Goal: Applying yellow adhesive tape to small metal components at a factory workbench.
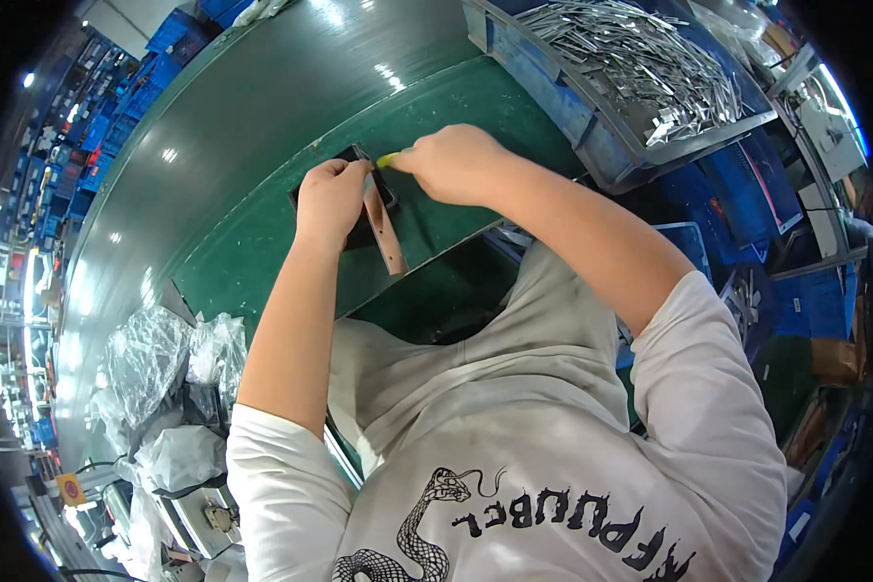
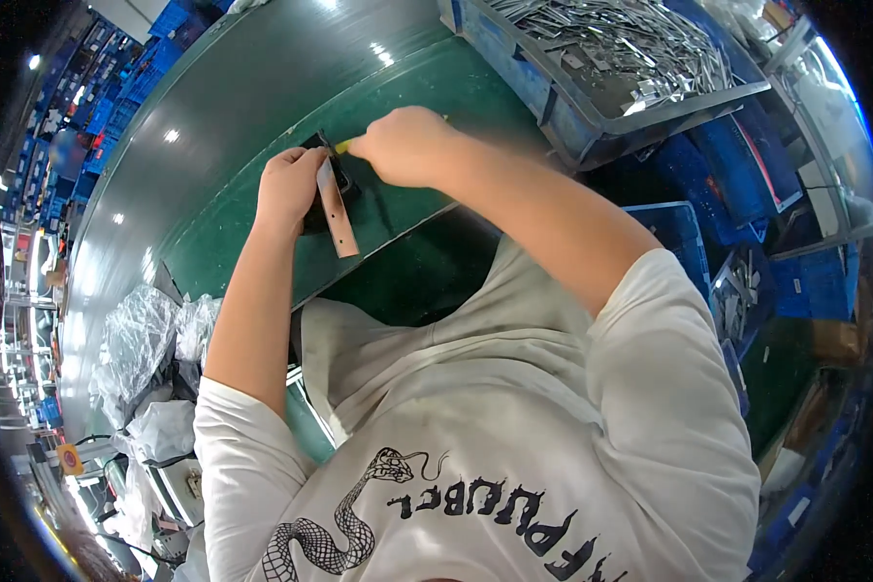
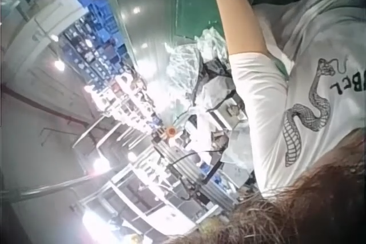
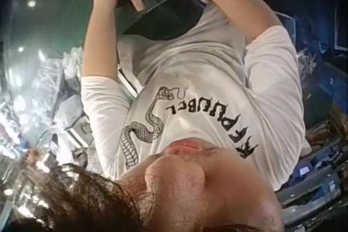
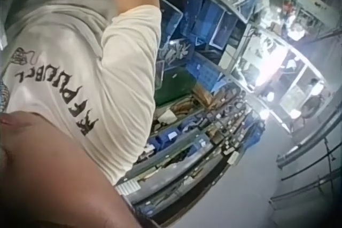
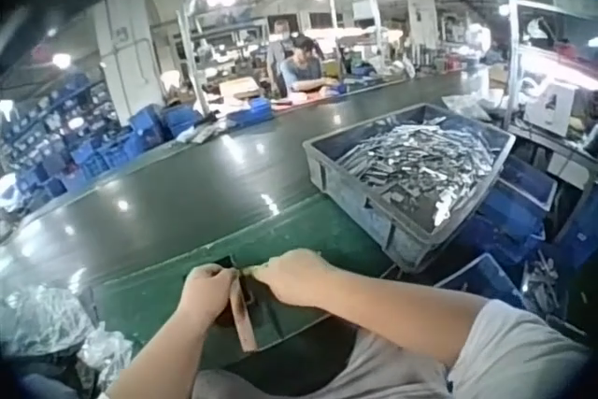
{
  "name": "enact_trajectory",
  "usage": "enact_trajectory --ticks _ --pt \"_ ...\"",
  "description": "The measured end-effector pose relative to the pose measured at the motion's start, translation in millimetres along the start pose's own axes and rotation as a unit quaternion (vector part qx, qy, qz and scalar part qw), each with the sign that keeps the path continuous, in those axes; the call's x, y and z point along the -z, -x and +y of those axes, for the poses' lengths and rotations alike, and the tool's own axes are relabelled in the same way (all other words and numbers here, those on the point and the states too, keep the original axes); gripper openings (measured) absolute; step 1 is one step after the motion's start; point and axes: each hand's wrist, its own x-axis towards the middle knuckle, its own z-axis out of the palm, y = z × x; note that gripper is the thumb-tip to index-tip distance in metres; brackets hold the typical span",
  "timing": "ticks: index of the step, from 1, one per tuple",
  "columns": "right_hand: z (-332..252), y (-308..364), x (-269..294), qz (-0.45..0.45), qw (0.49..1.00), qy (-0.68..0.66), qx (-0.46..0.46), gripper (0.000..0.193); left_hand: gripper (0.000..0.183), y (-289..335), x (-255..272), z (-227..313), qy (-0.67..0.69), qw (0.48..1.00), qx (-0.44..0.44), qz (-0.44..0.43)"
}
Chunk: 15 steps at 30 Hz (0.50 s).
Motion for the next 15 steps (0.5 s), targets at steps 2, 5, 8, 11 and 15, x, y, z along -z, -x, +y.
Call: enact_trajectory --ticks 2,5,8,11,15 --pt "-1.2 1.5 -9.2 -0.015 1.000 0.002 0.001 0.027 0.033 -2.1 2.1 -3.4 0.011 1.000 0.002 -0.010" --pt "-9.5 12.8 -8.1 -0.015 0.999 -0.019 0.027 0.028 0.031 -0.1 8.9 -7.4 0.033 0.999 0.029 -0.005" --pt "-9.3 33.9 -32.4 0.007 0.998 0.039 0.052 0.030 0.031 21.2 16.8 -6.1 0.049 0.998 -0.030 -0.010" --pt "-9.4 60.7 -30.3 0.024 0.999 0.036 0.032 0.035 0.023 61.7 19.4 7.7 0.341 0.940 -0.005 -0.011" --pt "-22.3 91.8 -14.3 0.145 0.988 0.027 0.041 0.040 0.021 103.4 35.6 -1.9 0.433 0.901 0.027 -0.020"
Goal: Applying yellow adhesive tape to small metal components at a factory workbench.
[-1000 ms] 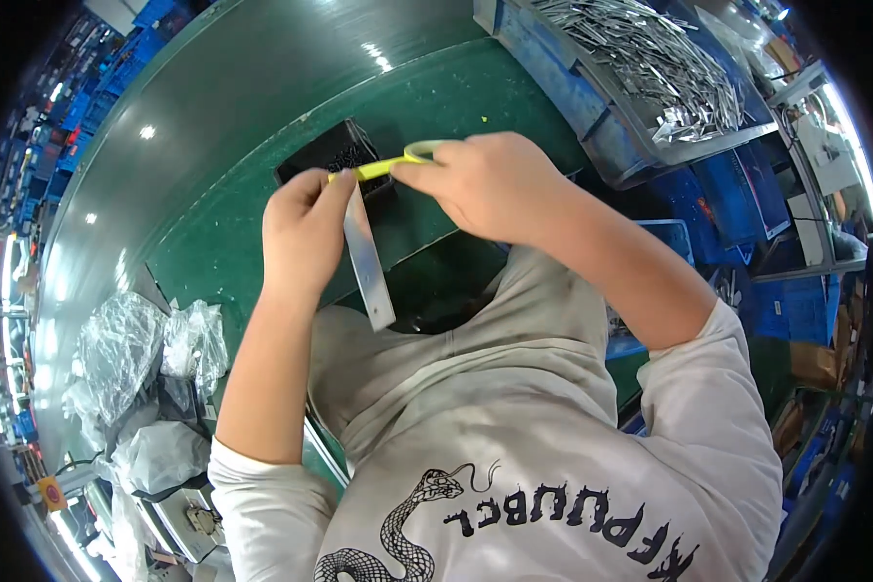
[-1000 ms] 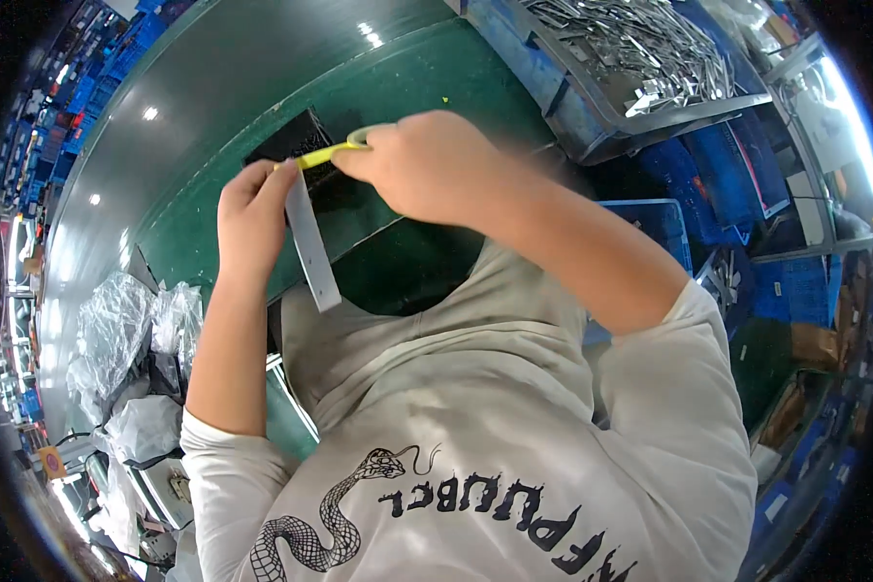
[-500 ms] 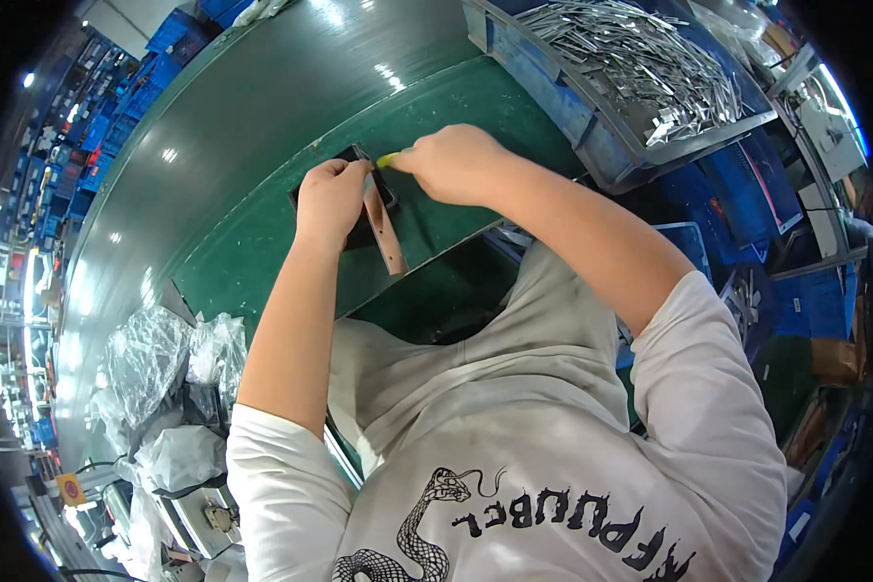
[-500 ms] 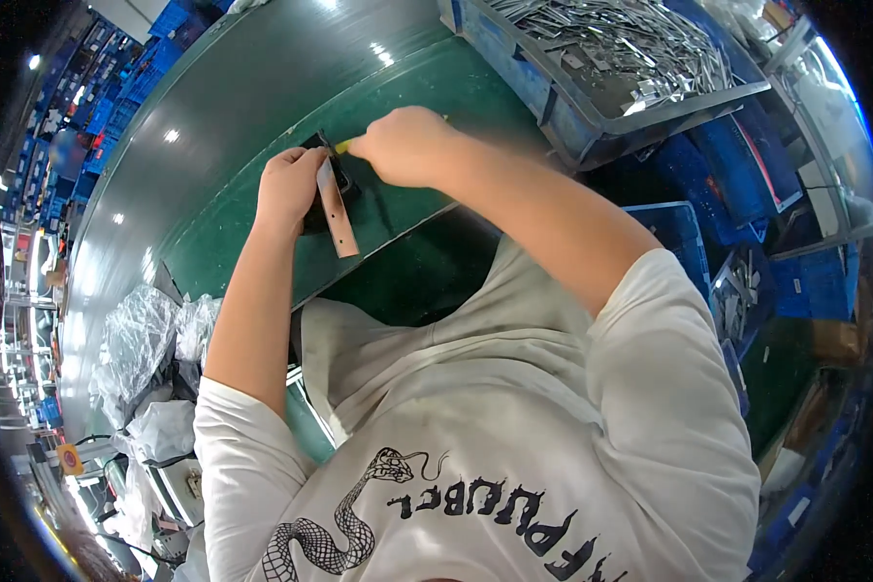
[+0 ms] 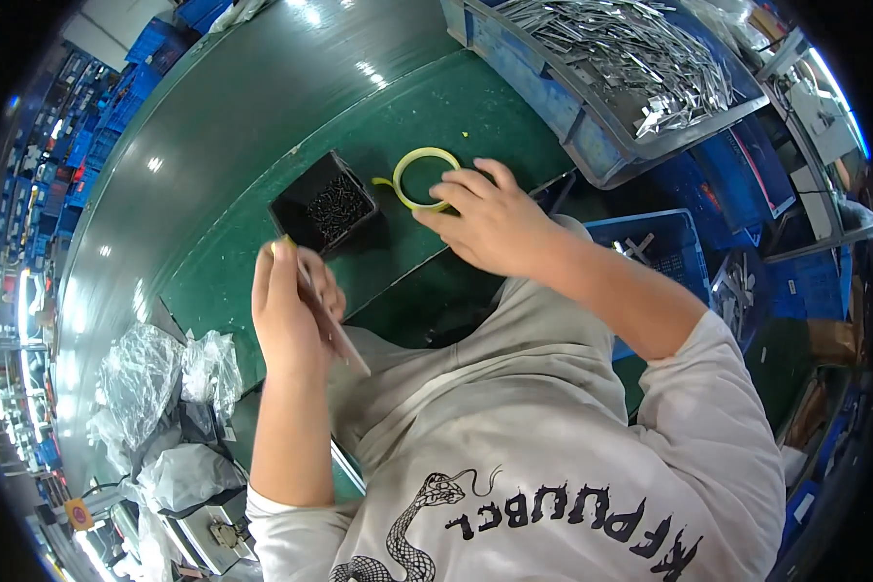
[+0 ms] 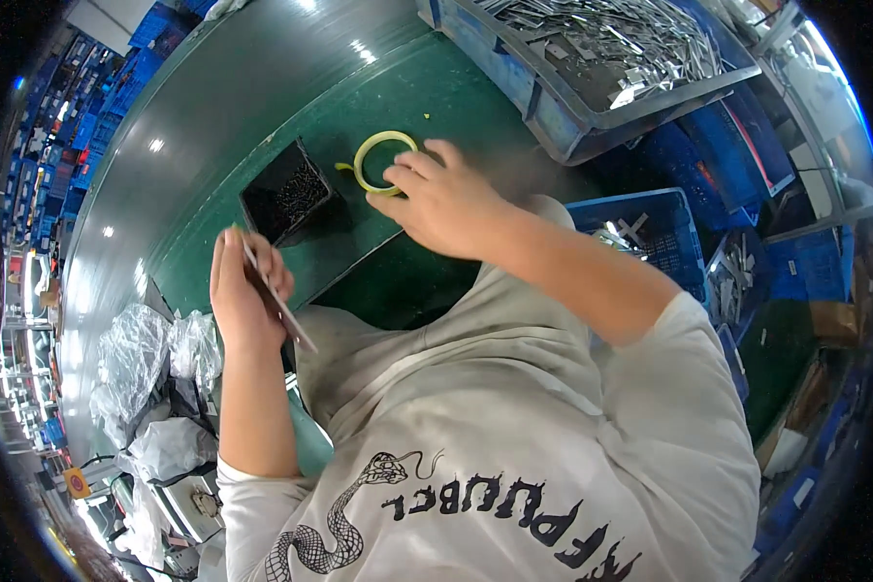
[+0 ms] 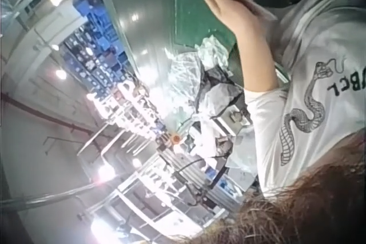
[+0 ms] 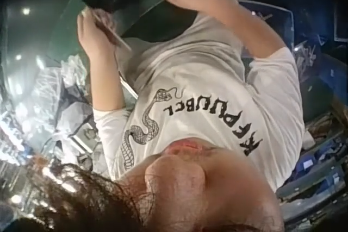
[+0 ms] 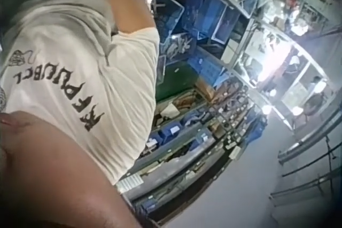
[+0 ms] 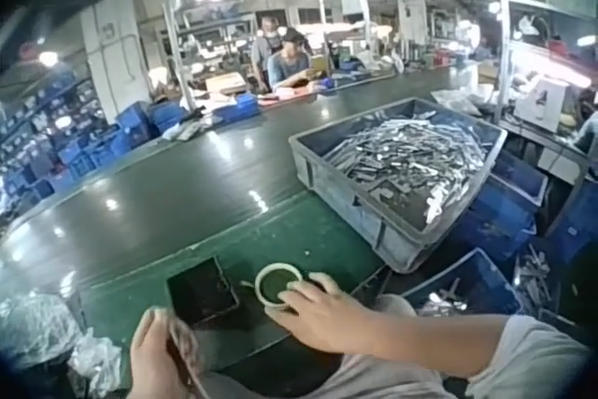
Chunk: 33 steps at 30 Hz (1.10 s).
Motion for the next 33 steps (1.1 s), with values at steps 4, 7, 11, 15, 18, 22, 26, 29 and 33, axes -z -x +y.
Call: enact_trajectory --ticks 4,7,11,15,18,22,26,29,33 --pt "-32.9 23.1 25.0 -0.011 0.992 -0.117 -0.037 0.039 0.026 26.8 19.3 -21.2 -0.015 0.996 -0.008 -0.088" --pt "-62.9 37.4 29.9 -0.136 0.903 -0.396 -0.093 0.036 0.025 39.0 14.5 -42.3 -0.031 0.985 0.001 -0.168" --pt "-83.7 44.5 29.6 -0.213 0.764 -0.599 -0.109 0.030 0.024 47.2 -5.8 -59.2 -0.075 0.958 -0.052 -0.273" --pt "-79.4 64.8 28.2 -0.168 0.703 -0.665 -0.189 0.028 0.040 43.2 -25.1 -58.5 -0.203 0.916 -0.126 -0.322" --pt "-57.2 91.1 43.2 -0.168 0.851 -0.482 -0.123 0.024 0.027 36.3 -31.2 -74.9 -0.229 0.867 -0.170 -0.409" --pt "-19.0 144.7 52.7 -0.136 0.922 -0.325 -0.160 0.020 0.049 44.4 -18.5 -82.0 -0.324 0.829 -0.126 -0.437" --pt "23.8 219.7 82.4 -0.188 0.931 -0.165 -0.265 0.020 0.057 56.4 19.0 -73.2 -0.390 0.842 -0.048 -0.369" --pt "38.1 243.4 111.2 -0.120 0.937 -0.009 -0.329 0.036 0.044 64.3 54.1 -73.5 -0.343 0.898 -0.004 -0.277" --pt "68.7 211.0 136.2 0.059 0.940 0.095 -0.322 0.044 0.031 54.9 83.2 -76.8 -0.316 0.935 0.035 -0.158"
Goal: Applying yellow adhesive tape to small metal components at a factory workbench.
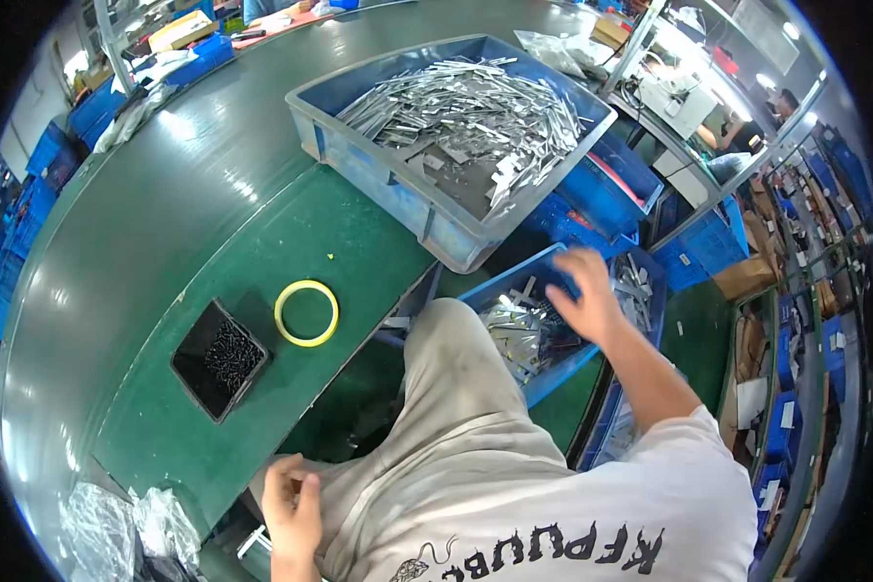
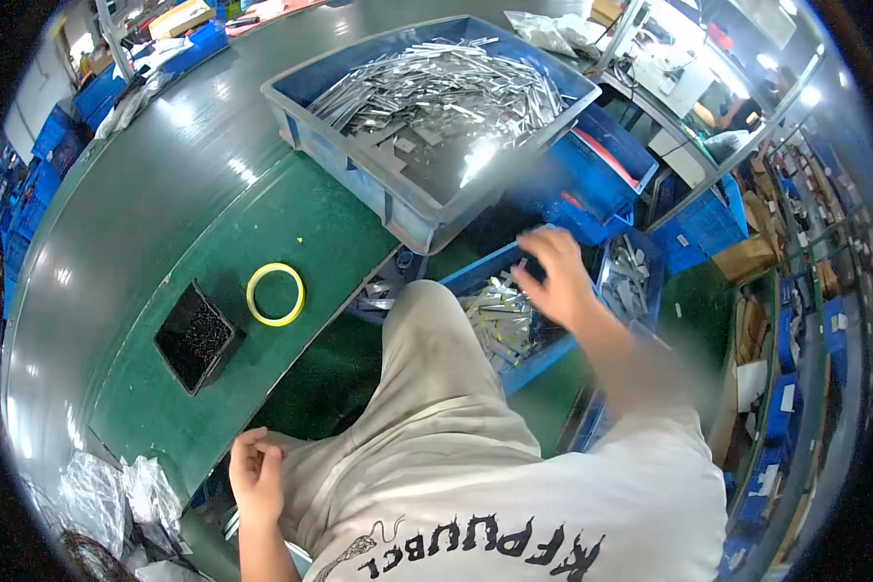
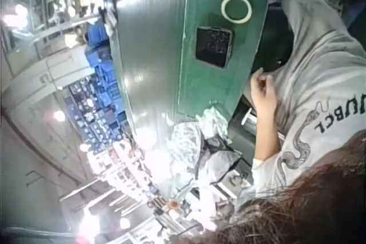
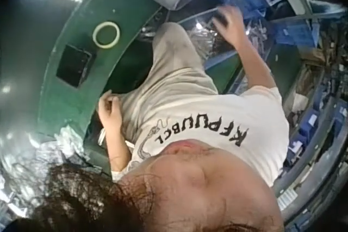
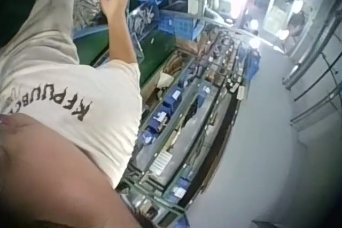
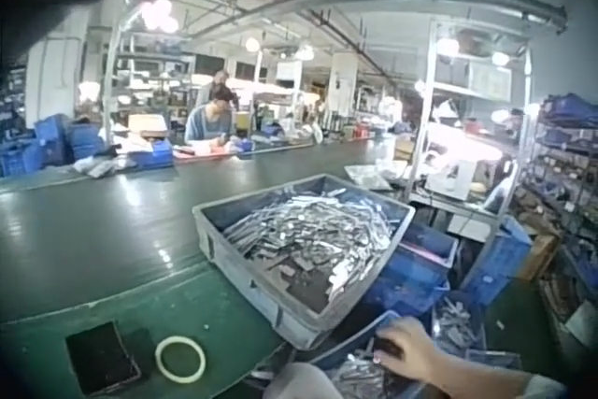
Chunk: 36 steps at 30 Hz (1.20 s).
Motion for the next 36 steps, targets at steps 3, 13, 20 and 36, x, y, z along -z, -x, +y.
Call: enact_trajectory --ticks 3,13,20,36 --pt "1.2 -79.4 7.1 0.134 0.990 -0.012 0.038 0.032 0.019 -9.5 -2.0 8.0 -0.033 0.999 0.019 0.015" --pt "35.0 -280.0 -83.5 -0.155 0.971 0.180 -0.040 0.019 0.021 -5.6 -1.6 -12.2 -0.358 0.929 -0.089 0.016" --pt "34.3 -324.0 -105.6 -0.187 0.946 0.261 -0.051 0.020 0.019 -19.2 -5.4 -18.5 -0.371 0.925 -0.076 -0.025" --pt "16.4 -307.0 -151.4 -0.312 0.890 0.301 0.139 0.015 0.019 -28.3 9.8 -10.2 -0.306 0.948 -0.085 -0.009"
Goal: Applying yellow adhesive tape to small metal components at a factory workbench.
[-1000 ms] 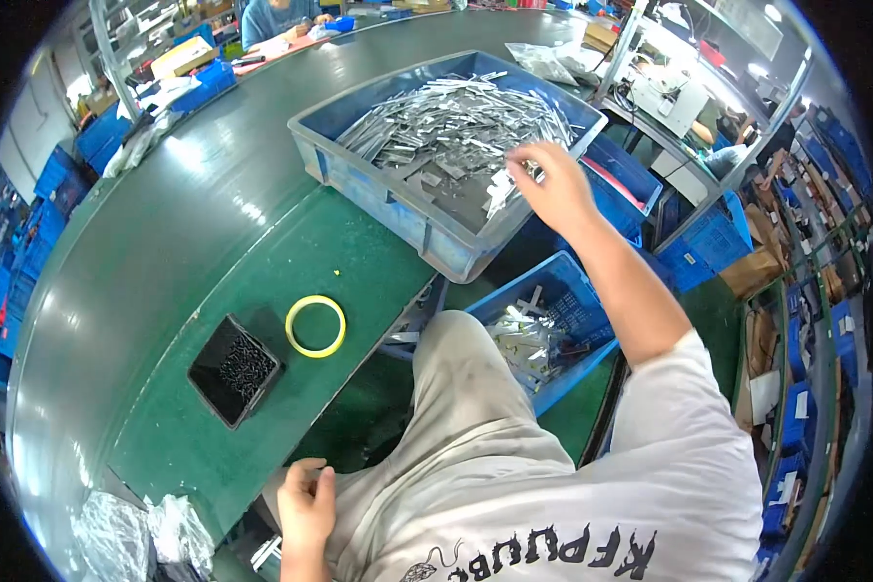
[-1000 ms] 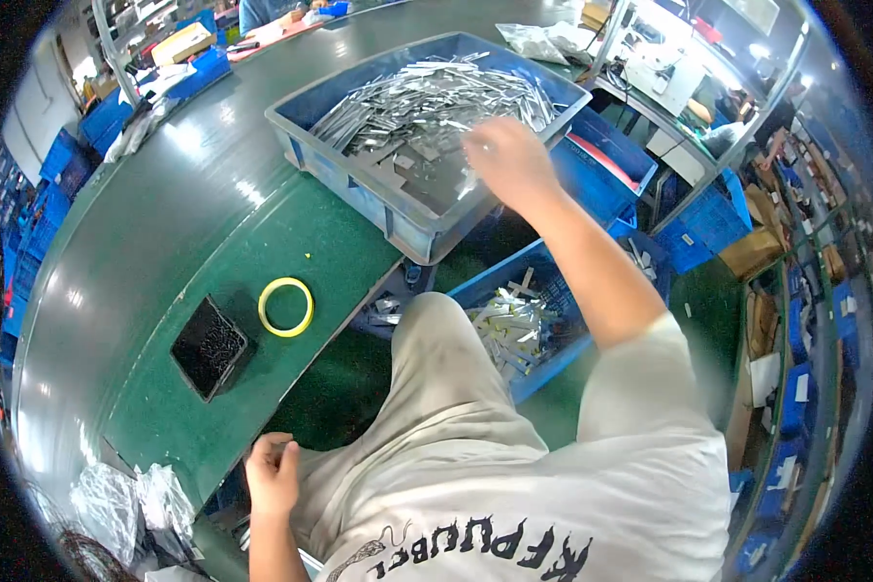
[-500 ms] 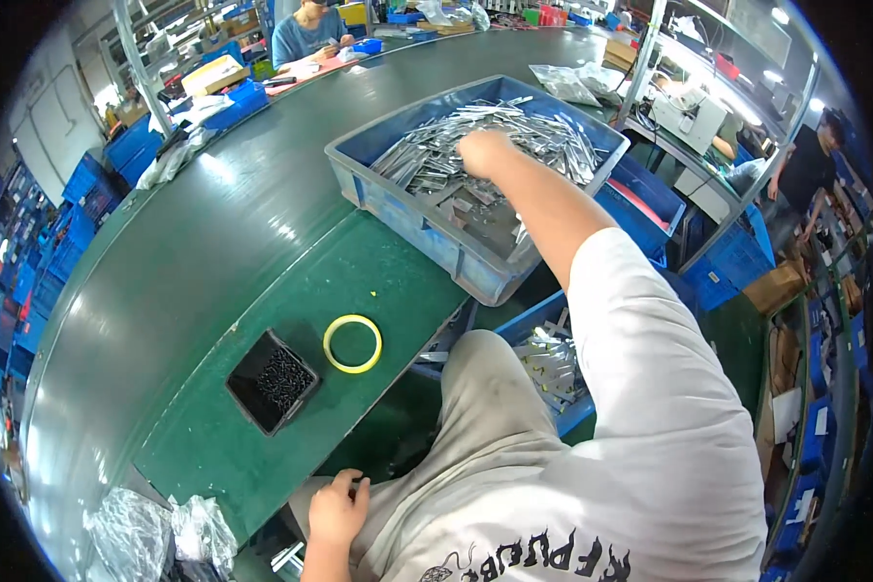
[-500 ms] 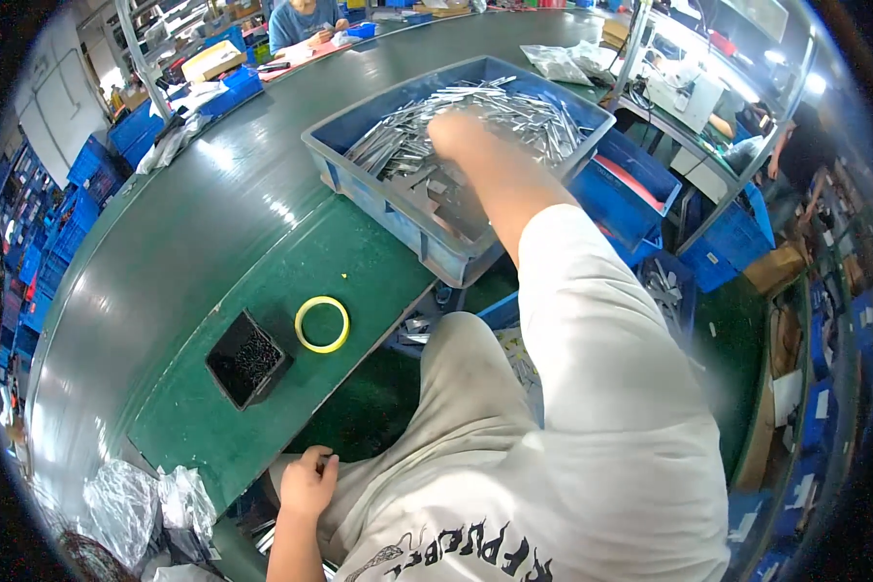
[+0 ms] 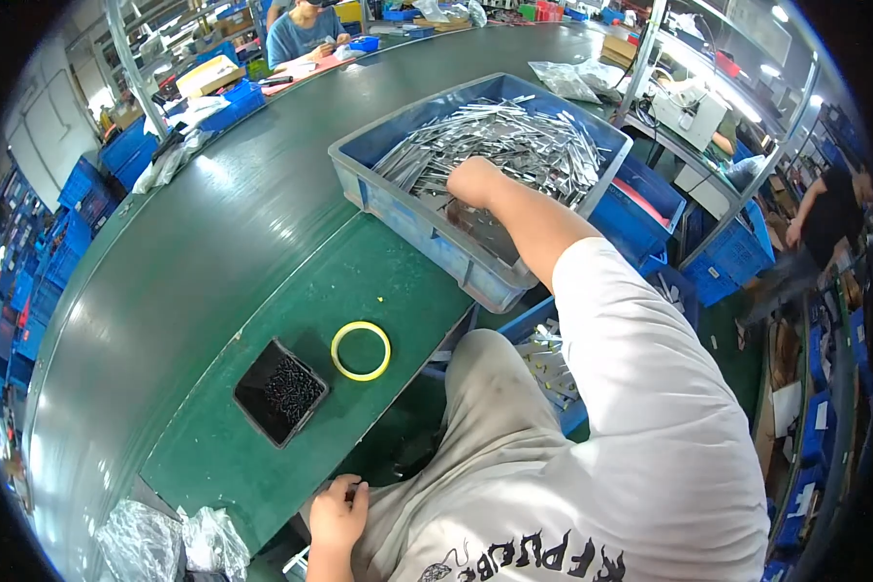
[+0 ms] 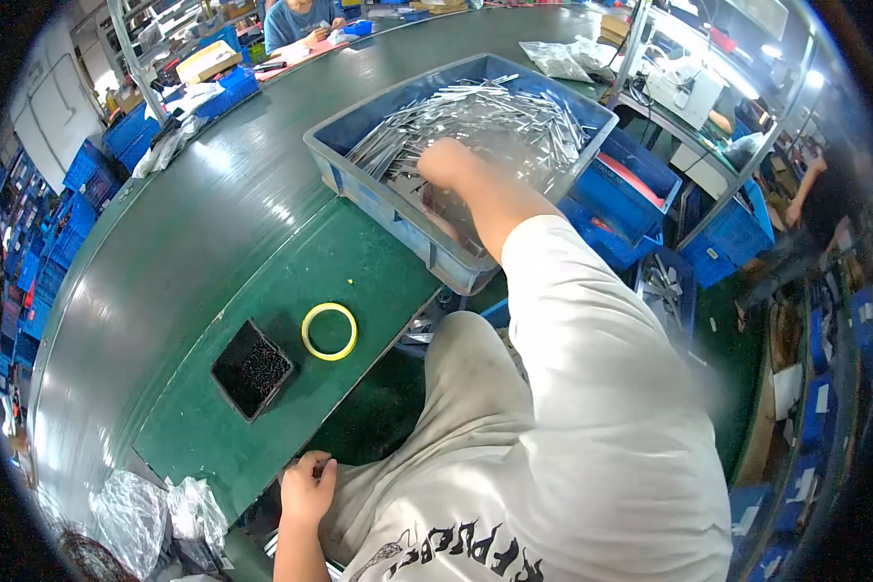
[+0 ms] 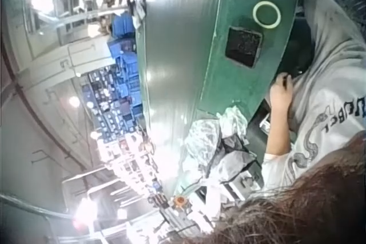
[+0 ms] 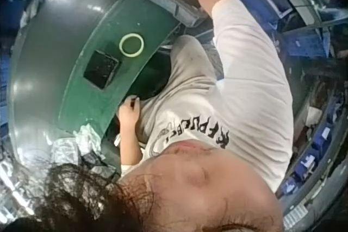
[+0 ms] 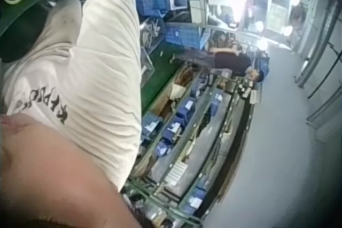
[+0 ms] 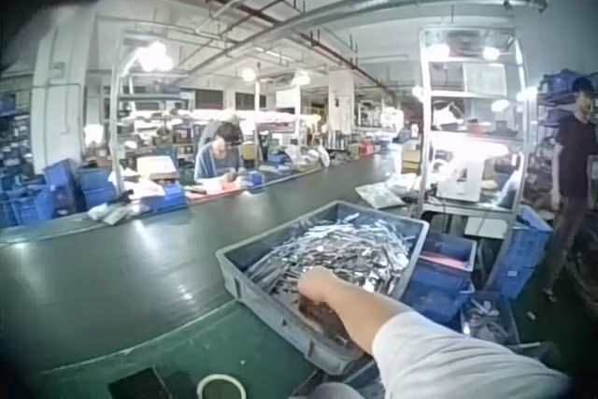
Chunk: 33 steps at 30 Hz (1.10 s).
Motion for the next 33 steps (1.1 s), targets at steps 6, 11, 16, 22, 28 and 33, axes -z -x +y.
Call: enact_trajectory --ticks 6,11,16,22,28,33 --pt "12.4 18.4 0.4 0.048 0.998 -0.030 0.008 0.017 0.017 3.5 2.2 0.5 -0.008 0.999 -0.030 0.024" --pt "4.5 50.1 70.5 0.025 0.999 0.029 0.029 0.016 0.015 10.7 11.6 14.8 -0.027 0.999 0.027 -0.028" --pt "20.5 94.8 132.8 0.174 0.970 -0.023 -0.168 0.016 0.017 12.4 13.6 27.5 0.036 0.998 0.011 -0.045" --pt "-138.9 194.1 139.4 0.184 0.617 -0.765 -0.029 0.016 0.032 17.4 -6.4 3.7 0.286 0.957 -0.009 -0.045" --pt "-344.5 231.5 76.6 -0.052 0.555 -0.782 0.278 0.022 0.052 26.2 -4.0 32.0 0.578 0.806 0.077 0.103" --pt "-313.3 188.2 98.2 0.256 0.738 -0.573 0.249 0.015 0.022 22.0 2.9 39.1 0.555 0.773 0.209 0.225"
